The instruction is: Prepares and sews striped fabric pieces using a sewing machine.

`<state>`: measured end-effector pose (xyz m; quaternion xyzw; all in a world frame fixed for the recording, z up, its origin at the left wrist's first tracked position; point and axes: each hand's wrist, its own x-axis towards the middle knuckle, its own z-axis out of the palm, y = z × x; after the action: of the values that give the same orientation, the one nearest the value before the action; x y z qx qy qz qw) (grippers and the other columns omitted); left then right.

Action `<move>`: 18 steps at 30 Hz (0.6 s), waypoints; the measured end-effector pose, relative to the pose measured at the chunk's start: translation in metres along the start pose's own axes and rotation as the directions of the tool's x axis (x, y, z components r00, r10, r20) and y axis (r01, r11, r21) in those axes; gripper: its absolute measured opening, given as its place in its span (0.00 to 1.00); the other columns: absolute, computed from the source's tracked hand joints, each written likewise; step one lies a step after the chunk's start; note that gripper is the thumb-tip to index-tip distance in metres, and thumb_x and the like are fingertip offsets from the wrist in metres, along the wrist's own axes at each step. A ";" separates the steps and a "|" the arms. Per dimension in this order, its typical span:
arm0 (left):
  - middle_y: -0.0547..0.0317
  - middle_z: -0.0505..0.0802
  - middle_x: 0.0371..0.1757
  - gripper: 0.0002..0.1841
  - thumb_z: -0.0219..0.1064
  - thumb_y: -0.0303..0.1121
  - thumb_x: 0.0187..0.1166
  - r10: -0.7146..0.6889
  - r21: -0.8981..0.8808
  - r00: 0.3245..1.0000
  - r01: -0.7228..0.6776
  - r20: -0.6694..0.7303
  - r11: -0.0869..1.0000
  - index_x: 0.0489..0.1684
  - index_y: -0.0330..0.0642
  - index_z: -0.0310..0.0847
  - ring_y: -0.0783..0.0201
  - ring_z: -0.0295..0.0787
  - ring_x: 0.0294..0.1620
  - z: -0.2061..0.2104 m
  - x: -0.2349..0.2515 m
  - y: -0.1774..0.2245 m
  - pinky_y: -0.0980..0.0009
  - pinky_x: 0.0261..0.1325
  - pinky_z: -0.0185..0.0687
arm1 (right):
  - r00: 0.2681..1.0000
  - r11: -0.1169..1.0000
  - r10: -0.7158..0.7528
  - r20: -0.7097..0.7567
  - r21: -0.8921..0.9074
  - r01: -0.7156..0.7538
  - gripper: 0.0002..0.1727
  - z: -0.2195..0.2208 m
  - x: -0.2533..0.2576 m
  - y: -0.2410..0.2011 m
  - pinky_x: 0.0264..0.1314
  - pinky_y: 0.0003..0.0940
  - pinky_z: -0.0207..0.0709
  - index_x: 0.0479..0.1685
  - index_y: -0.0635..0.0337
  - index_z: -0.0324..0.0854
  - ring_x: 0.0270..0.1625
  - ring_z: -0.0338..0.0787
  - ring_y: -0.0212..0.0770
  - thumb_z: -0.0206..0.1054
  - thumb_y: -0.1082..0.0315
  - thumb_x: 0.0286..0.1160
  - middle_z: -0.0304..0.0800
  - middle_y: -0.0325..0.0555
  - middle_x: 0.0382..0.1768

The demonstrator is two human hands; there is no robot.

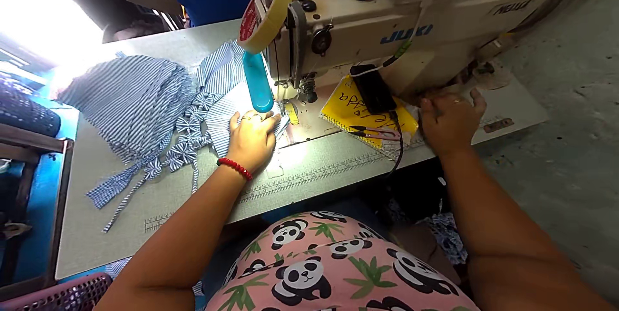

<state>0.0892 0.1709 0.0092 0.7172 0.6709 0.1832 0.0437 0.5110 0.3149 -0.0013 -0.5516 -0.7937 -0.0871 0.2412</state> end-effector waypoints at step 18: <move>0.50 0.88 0.73 0.25 0.50 0.32 0.81 -0.050 0.025 0.998 0.049 0.025 0.998 0.74 0.51 0.84 0.44 0.76 0.82 0.000 0.006 0.000 0.28 0.82 0.50 | 0.929 0.978 0.136 -0.345 0.199 -0.069 0.34 -0.052 0.057 0.021 0.85 0.52 0.64 0.82 0.73 0.66 0.80 0.70 0.70 0.57 0.54 0.87 0.69 0.79 0.76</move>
<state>0.0896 0.1767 0.0107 0.7032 0.6899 0.1648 0.0481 0.5293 0.3495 0.0684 -0.5427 -0.7115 -0.0994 0.4351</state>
